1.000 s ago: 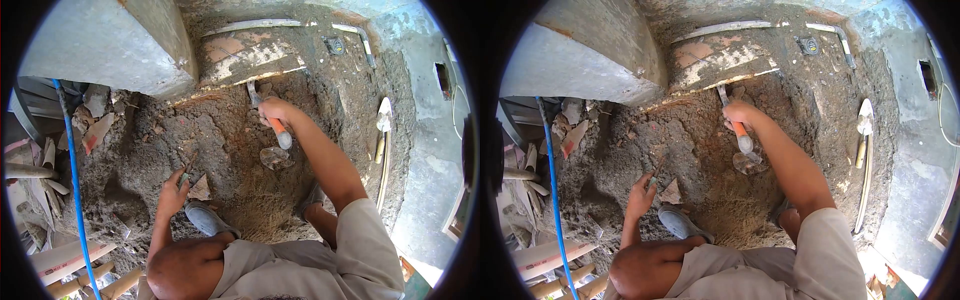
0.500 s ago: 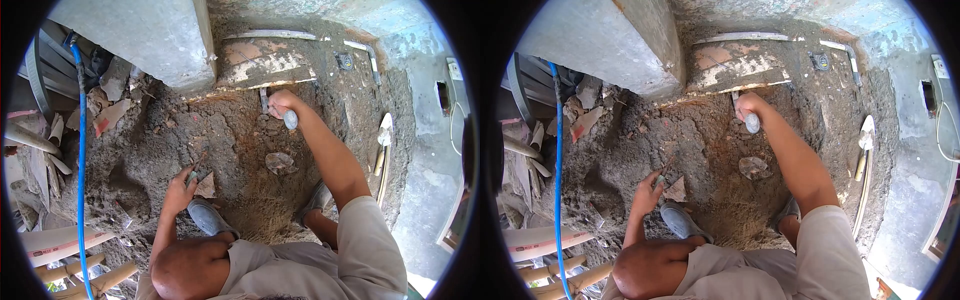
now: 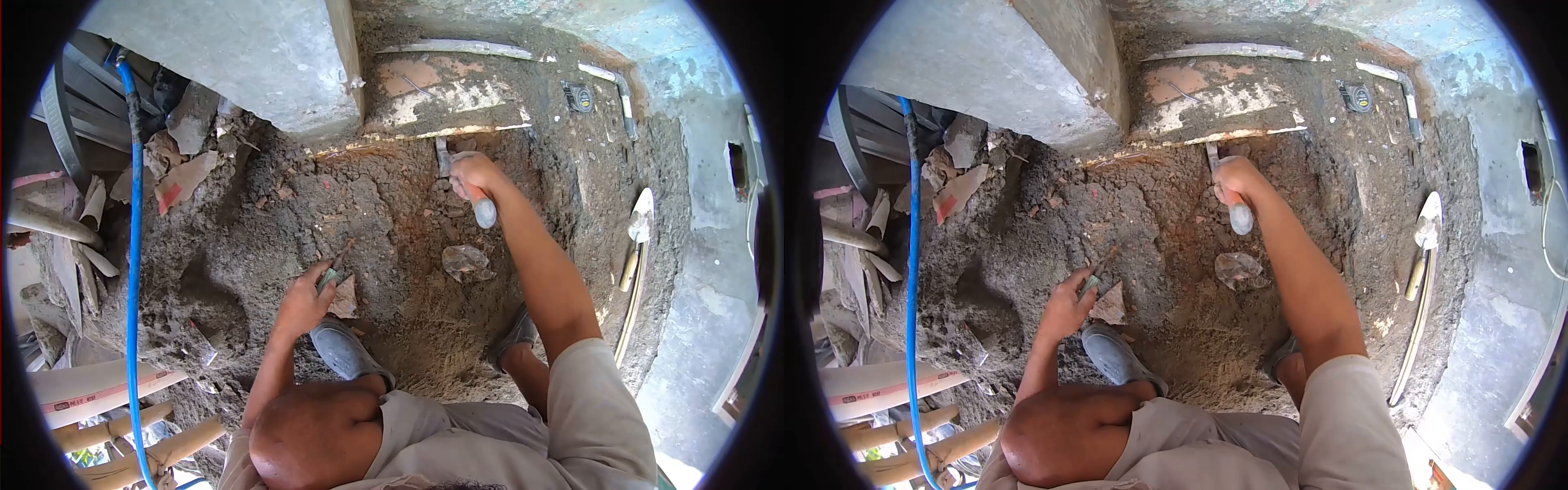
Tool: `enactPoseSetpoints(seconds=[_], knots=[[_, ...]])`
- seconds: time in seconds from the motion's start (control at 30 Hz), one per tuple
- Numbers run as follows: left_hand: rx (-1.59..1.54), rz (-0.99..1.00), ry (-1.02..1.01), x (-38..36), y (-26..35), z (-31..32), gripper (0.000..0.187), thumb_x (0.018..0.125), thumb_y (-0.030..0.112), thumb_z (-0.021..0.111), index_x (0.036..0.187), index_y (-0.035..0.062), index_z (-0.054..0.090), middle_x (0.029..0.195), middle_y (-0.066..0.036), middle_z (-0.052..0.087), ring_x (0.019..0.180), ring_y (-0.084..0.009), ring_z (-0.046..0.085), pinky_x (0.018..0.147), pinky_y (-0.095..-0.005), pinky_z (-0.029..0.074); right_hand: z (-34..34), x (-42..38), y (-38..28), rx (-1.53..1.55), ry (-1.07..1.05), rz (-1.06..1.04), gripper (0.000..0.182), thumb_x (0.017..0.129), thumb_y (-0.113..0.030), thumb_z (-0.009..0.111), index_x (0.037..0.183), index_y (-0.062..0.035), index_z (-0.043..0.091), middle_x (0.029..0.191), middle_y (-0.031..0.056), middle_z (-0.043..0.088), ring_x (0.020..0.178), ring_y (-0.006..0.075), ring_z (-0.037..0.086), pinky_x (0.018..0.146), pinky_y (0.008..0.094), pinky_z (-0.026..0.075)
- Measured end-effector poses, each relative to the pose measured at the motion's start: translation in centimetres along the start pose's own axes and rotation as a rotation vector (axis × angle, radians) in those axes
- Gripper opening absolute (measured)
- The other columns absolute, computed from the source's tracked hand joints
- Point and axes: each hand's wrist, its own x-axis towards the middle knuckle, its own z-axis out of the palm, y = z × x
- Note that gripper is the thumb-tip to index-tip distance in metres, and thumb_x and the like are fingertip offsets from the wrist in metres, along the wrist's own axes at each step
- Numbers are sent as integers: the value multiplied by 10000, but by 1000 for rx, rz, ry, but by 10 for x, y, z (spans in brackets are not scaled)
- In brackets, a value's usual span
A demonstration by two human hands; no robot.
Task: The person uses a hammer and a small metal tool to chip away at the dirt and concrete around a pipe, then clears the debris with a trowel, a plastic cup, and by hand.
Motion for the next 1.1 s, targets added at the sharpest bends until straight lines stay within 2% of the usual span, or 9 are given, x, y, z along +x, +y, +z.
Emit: enactPoseSetpoints(seconds=[0.07, 0.27, 0.5, 0.57, 0.63, 0.7, 0.87, 1.0, 1.1], knots=[[10, 4, 16, 0, -10, 5, 391, 870, 175, 573, 1210, -16, 541, 1137, -271, 599, 1069, -434, 568, 915, -427, 454, -2, -11, 9, 312, -6, -56, 49, 766, 26, 552, 761, -4, 514, 599, 100, 459, 434, 208, 464, 375, 365, 367], [51, -39, -30, -3, 6, -2, 389, 870, 169, 565, 1212, -15, 543, 1190, -264, 577, 1106, -428, 549, 947, -424, 440, -8, 9, -5, -52, -1, -1, 38, 792, 20, 533, 816, -6, 519, 599, 86, 466, 445, 213, 494, 366, 388, 363], [11, -20, 4, -2, -12, 4, 401, 879, 162, 573, 1232, -24, 531, 1161, -255, 598, 1092, -383, 587, 928, -382, 451, 20, -9, 32, 187, 201, -112, 290, 842, 4, 517, 1129, -37, 519, 687, 78, 517, 501, 159, 522, 400, 332, 423], [17, -35, 11, -3, -14, 3, 401, 880, 161, 573, 1234, -22, 531, 1159, -255, 599, 1085, -380, 591, 922, -382, 453, 35, -32, 51, -74, 253, -77, 298, 859, -17, 504, 1155, -54, 519, 738, 101, 558, 545, 182, 550, 461, 335, 460], [43, -1, 22, 0, -14, 2, 396, 880, 156, 571, 1232, -23, 531, 1150, -259, 601, 1084, -382, 591, 917, -380, 454, 22, -35, 144, -595, 302, -474, 332, 874, -39, 505, 1204, -79, 506, 792, 125, 593, 615, 203, 574, 572, 339, 493], [18, -4, 39, 7, -15, 5, 398, 879, 159, 573, 1230, -23, 531, 1147, -259, 602, 1086, -383, 589, 917, -380, 453, 17, -70, 152, -512, 256, -217, 419, 869, -57, 536, 1278, -94, 453, 795, 133, 603, 671, 222, 586, 640, 342, 484], [-1, -51, 39, 4, -12, 4, 396, 876, 170, 581, 1219, -22, 535, 1111, -256, 617, 1059, -388, 600, 888, -384, 464, 15, -112, 145, -286, 401, -420, 564, 853, -95, 588, 1358, -57, 339, 806, 120, 606, 651, 203, 578, 585, 350, 453], [-339, -104, 152, 38, -32, 26, 379, 870, 206, 593, 1161, -32, 548, 967, -236, 642, 900, -368, 633, 779, -400, 482, 18, -107, 120, -453, 391, -361, 302, 876, -183, 615, 1095, 0, 514, 671, 41, 544, 602, 136, 531, 554, 325, 438], [-277, -101, 257, 69, -16, 13, 370, 858, 208, 587, 1160, -3, 550, 1026, -261, 626, 985, -430, 591, 838, -442, 479, 32, -107, 109, -386, 342, -407, 235, 896, -232, 609, 921, -14, 524, 617, 1, 485, 526, 98, 480, 505, 283, 411]])
